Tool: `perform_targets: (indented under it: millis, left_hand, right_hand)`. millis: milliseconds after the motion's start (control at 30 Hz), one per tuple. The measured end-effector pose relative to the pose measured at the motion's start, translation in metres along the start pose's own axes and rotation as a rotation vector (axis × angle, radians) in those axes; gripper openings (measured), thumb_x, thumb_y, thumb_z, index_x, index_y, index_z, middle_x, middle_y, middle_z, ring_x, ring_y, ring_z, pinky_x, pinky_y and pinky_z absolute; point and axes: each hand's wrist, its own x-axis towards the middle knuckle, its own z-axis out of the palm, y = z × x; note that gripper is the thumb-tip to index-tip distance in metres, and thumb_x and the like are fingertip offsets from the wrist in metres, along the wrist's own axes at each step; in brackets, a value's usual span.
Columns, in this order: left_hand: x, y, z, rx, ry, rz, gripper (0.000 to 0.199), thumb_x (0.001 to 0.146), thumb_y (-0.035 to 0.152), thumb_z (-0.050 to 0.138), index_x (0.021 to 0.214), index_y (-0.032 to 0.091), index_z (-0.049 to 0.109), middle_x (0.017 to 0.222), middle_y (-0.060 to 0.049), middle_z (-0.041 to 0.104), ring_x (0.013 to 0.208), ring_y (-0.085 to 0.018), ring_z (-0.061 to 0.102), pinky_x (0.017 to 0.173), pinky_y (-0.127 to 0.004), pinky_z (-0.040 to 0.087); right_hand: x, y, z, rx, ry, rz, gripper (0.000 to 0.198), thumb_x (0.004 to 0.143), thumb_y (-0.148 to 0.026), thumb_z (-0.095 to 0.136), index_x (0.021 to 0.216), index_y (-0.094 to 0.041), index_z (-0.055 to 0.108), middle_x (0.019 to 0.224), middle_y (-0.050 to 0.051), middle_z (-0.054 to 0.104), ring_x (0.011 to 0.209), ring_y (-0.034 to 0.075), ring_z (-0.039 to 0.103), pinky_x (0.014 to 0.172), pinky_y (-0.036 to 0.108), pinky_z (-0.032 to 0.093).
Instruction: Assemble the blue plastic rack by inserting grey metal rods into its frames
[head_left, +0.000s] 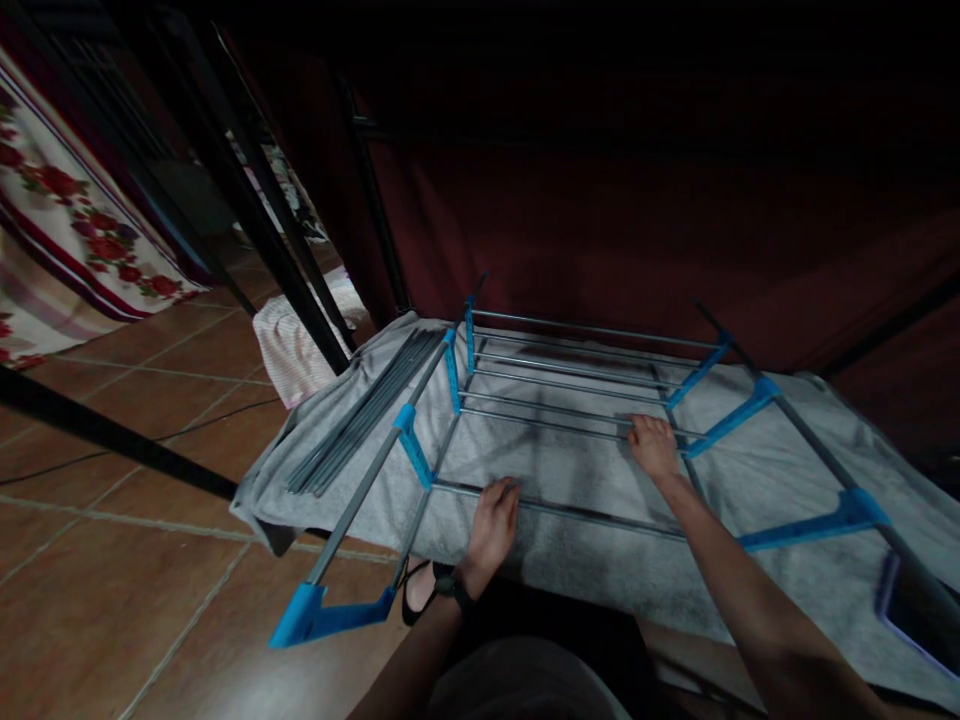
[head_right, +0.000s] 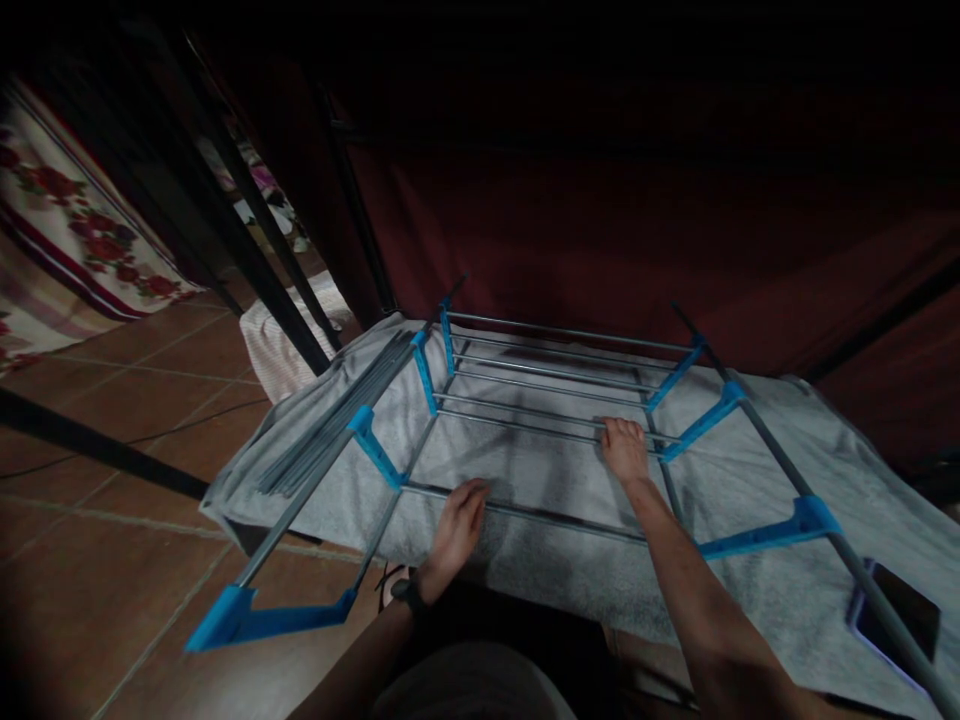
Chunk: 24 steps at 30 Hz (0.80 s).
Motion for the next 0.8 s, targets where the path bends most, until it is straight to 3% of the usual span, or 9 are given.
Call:
perform_targets:
  millis: [267, 500, 800]
  left_hand:
    - [0.005, 0.001, -0.009, 0.132, -0.187, 0.074, 0.022, 0.095, 0.025, 0.051, 0.108, 0.021, 0.068, 0.115, -0.008, 0.067, 0.107, -0.024, 0.059, 0.099, -0.047, 0.046]
    - [0.012, -0.005, -0.01, 0.162, -0.28, 0.093, 0.025, 0.096, 0.026, 0.048, 0.111, 0.022, 0.067, 0.115, -0.007, 0.067, 0.106, -0.025, 0.059, 0.097, -0.045, 0.044]
    - [0.02, -0.005, -0.011, 0.205, -0.356, 0.13, 0.027, 0.096, 0.023, 0.045, 0.108, 0.022, 0.069, 0.11, -0.008, 0.069, 0.1, -0.026, 0.061, 0.09, -0.043, 0.045]
  right_hand:
    - [-0.012, -0.016, -0.006, 0.011, 0.03, 0.069, 0.052, 0.09, -0.021, 0.041, 0.141, -0.016, 0.045, 0.14, 0.014, 0.055, 0.13, 0.03, 0.045, 0.11, 0.05, 0.029]
    - [-0.006, -0.02, -0.022, 0.063, -0.116, 0.113, 0.058, 0.086, -0.015, 0.044, 0.144, -0.016, 0.043, 0.144, 0.013, 0.052, 0.135, 0.028, 0.042, 0.114, 0.049, 0.025]
    - [-0.005, -0.018, -0.028, 0.131, -0.144, 0.12, 0.055, 0.089, -0.015, 0.045, 0.143, -0.017, 0.045, 0.145, 0.012, 0.051, 0.135, 0.026, 0.041, 0.116, 0.047, 0.02]
